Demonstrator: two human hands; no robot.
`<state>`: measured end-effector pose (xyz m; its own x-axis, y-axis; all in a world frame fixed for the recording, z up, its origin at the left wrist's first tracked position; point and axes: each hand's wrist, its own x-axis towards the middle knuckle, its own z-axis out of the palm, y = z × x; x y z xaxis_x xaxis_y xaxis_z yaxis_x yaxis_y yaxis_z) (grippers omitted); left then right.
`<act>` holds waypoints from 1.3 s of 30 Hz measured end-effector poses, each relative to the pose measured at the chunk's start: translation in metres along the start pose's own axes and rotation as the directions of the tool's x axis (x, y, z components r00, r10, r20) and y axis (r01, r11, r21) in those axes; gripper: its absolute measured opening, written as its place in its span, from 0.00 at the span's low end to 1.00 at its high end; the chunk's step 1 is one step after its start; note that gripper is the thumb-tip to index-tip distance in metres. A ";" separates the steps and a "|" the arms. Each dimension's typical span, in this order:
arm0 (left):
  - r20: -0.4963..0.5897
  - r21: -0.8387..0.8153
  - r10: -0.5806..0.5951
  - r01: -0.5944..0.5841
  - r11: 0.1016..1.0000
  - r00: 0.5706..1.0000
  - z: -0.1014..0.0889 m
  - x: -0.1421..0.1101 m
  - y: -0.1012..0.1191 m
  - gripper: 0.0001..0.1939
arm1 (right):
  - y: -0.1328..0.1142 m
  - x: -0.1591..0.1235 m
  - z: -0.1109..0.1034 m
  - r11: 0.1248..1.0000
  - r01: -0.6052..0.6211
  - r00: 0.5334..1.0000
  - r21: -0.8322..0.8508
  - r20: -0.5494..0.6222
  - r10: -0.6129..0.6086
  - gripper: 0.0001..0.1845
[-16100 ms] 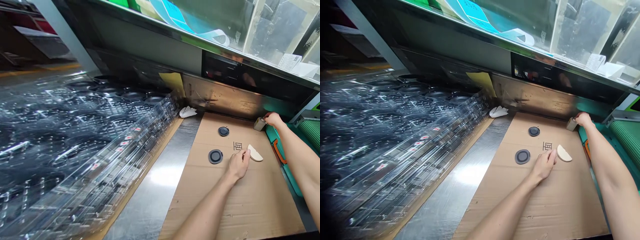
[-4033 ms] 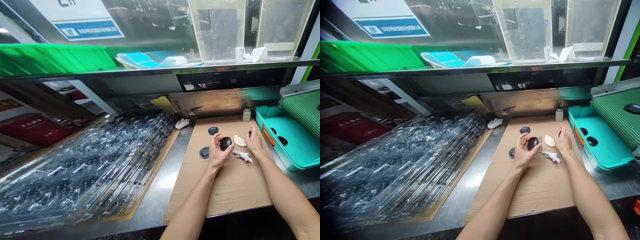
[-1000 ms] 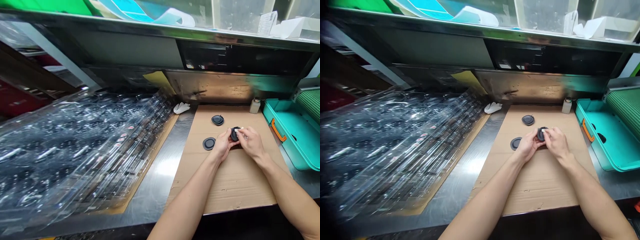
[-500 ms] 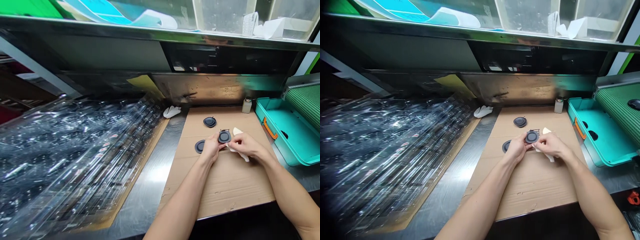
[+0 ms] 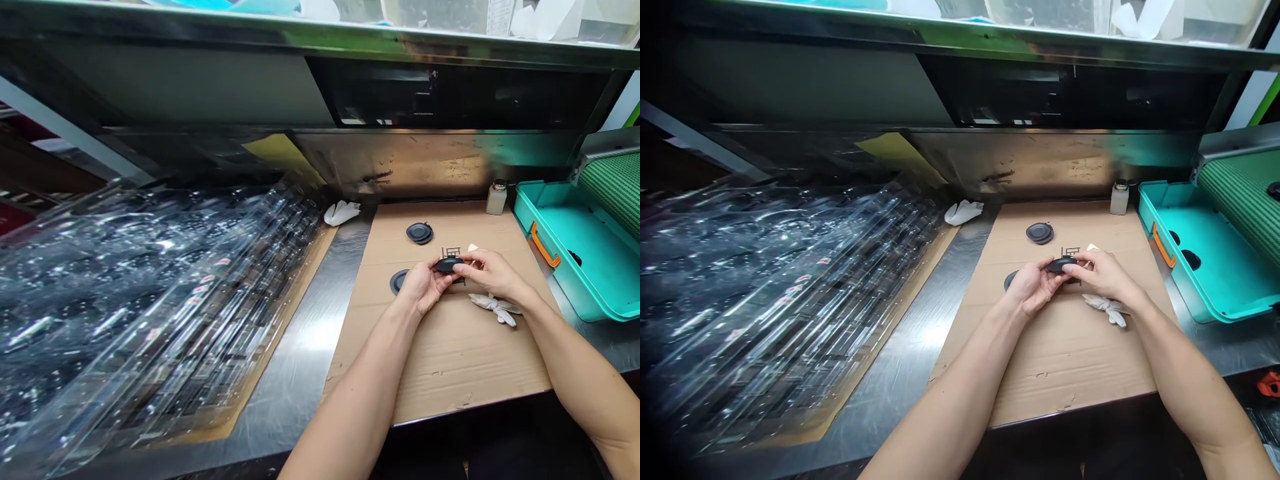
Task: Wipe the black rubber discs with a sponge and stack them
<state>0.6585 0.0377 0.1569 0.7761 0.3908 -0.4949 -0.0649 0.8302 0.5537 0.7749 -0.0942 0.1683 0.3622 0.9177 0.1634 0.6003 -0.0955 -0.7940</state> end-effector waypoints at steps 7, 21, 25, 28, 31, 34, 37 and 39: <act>-0.019 -0.066 -0.044 0.042 0.997 0.999 0.008 -0.011 0.007 0.16 | 0.002 0.001 -0.008 0.998 0.055 0.996 0.027 0.074 -0.057 0.20; 0.246 -0.086 0.004 0.018 0.996 0.969 0.001 -0.007 -0.010 0.25 | 0.011 -0.004 -0.012 0.954 -0.011 0.977 -0.300 -0.205 -0.054 0.19; 0.225 -0.116 0.034 -0.008 0.993 0.974 -0.001 -0.007 -0.005 0.20 | 0.026 -0.007 -0.020 0.796 -0.168 0.975 -0.581 -0.216 0.048 0.18; 0.220 -0.147 0.119 -0.087 0.985 0.968 -0.002 -0.004 -0.005 0.13 | 0.030 -0.004 -0.017 0.807 -0.155 0.978 -0.569 -0.202 0.046 0.18; 0.211 -0.169 0.203 -0.169 0.971 0.956 -0.002 0.001 -0.008 0.14 | 0.018 -0.002 0.001 0.893 -0.155 0.933 -0.423 -0.359 -0.008 0.22; 0.194 -0.194 0.191 -0.153 0.969 0.962 -0.001 0.005 -0.012 0.15 | -0.004 -0.004 0.030 0.933 -0.061 0.951 -0.355 -0.303 -0.053 0.20; 0.229 -0.188 0.168 -0.126 0.974 0.959 0.000 0.006 -0.014 0.20 | -0.021 -0.006 0.050 0.890 0.002 0.968 -0.456 -0.221 -0.116 0.16; 0.253 -0.183 0.195 -0.151 0.971 0.947 0.001 0.005 -0.014 0.23 | -0.028 -0.006 0.054 0.849 -0.078 0.960 -0.522 -0.268 -0.076 0.15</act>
<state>0.6639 0.0272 0.1475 0.8816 0.4316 -0.1911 -0.2952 0.8201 0.4902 0.7174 -0.0765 0.1581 0.4931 0.7852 0.3746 0.8538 -0.3541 -0.3816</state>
